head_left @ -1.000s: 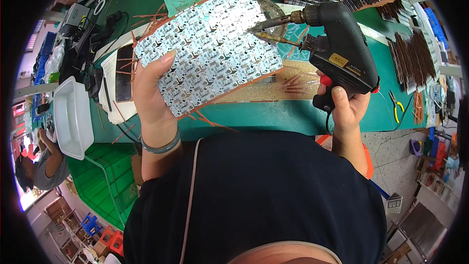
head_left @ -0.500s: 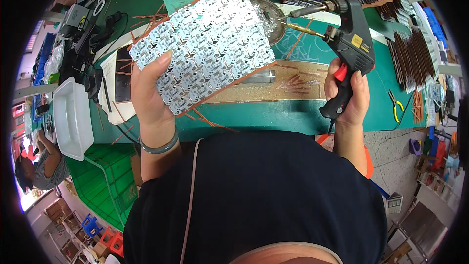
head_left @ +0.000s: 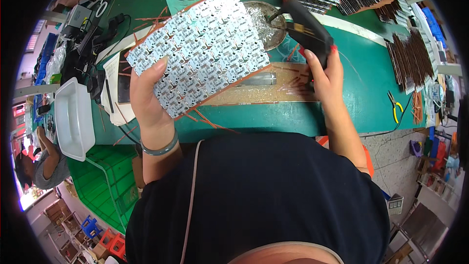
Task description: The person glues LED components and metal parts onto an electronic board using a hot glue gun.
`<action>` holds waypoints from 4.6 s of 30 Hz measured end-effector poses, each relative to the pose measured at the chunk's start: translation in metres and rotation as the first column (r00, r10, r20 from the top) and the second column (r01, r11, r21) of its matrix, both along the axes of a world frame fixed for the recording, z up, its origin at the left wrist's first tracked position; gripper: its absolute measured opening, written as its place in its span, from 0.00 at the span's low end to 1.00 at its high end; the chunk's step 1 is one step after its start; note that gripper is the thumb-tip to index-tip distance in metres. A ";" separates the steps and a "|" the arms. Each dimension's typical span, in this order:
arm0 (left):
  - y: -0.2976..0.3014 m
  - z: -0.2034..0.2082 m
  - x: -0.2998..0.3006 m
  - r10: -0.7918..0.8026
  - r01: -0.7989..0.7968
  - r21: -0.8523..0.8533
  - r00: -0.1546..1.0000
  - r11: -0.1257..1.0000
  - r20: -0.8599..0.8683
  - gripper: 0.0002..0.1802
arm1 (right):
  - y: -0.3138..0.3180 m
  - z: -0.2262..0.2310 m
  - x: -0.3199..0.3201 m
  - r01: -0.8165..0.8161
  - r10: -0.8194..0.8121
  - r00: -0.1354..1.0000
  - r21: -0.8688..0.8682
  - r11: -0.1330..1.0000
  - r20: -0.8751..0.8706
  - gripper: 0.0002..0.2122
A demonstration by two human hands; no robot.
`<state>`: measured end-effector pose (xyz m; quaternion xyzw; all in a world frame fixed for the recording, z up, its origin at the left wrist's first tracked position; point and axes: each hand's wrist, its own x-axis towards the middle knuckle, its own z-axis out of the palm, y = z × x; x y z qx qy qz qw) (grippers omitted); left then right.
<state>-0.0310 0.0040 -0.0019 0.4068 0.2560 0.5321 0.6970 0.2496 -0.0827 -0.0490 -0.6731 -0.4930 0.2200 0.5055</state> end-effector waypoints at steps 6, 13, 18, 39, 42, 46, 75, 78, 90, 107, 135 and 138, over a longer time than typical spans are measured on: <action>-0.003 0.007 0.012 0.105 -0.105 -0.042 0.994 0.994 -0.020 0.25 | -0.026 0.029 -0.004 -0.107 0.366 0.748 0.443 0.890 -0.554 0.15; -0.005 0.009 0.013 0.115 -0.114 0.016 0.993 0.993 -0.025 0.24 | -0.033 0.037 -0.019 -0.171 0.311 0.814 0.309 0.935 -0.491 0.15; -0.005 0.009 0.014 0.120 -0.118 0.043 0.992 0.992 -0.041 0.24 | -0.031 0.036 -0.022 -0.139 0.293 0.828 0.331 0.933 -0.478 0.14; -0.006 0.007 0.014 0.062 -0.062 0.011 0.998 0.998 0.010 0.23 | -0.030 0.037 -0.023 -0.152 0.291 0.814 0.299 0.942 -0.503 0.13; -0.006 0.007 0.015 0.065 -0.065 0.014 0.998 0.998 0.020 0.23 | -0.031 0.035 -0.023 -0.137 0.271 0.818 0.285 0.949 -0.507 0.13; -0.006 0.008 0.017 0.060 -0.060 0.017 0.998 0.998 0.014 0.23 | -0.030 0.035 -0.023 -0.101 0.247 0.817 0.292 0.951 -0.521 0.12; -0.006 0.013 0.020 0.058 -0.058 0.015 0.998 0.998 -0.015 0.25 | -0.035 0.034 -0.009 -0.106 0.309 0.792 0.380 0.919 -0.526 0.15; -0.006 0.012 0.019 0.058 -0.058 -0.025 0.998 0.998 -0.008 0.26 | -0.030 0.030 -0.008 -0.066 0.286 0.792 0.389 0.919 -0.539 0.14; -0.007 0.010 0.018 0.090 -0.090 -0.008 0.996 0.996 -0.002 0.27 | -0.033 0.028 -0.011 -0.122 0.255 0.810 0.274 0.954 -0.528 0.17; -0.005 0.003 0.013 -0.017 0.021 -0.031 0.992 0.999 0.123 0.26 | 0.029 -0.020 0.022 -0.152 -0.051 0.617 -0.182 0.971 -0.785 0.10; 0.001 0.009 0.010 -0.011 0.014 -0.011 0.965 1.000 0.261 0.33 | 0.054 -0.001 0.070 -0.026 0.121 0.985 -0.589 0.808 0.122 0.22; 0.002 0.015 0.017 0.084 -0.070 -0.082 0.979 0.994 0.183 0.34 | 0.046 -0.013 0.084 0.095 0.119 0.810 -0.328 0.940 0.574 0.20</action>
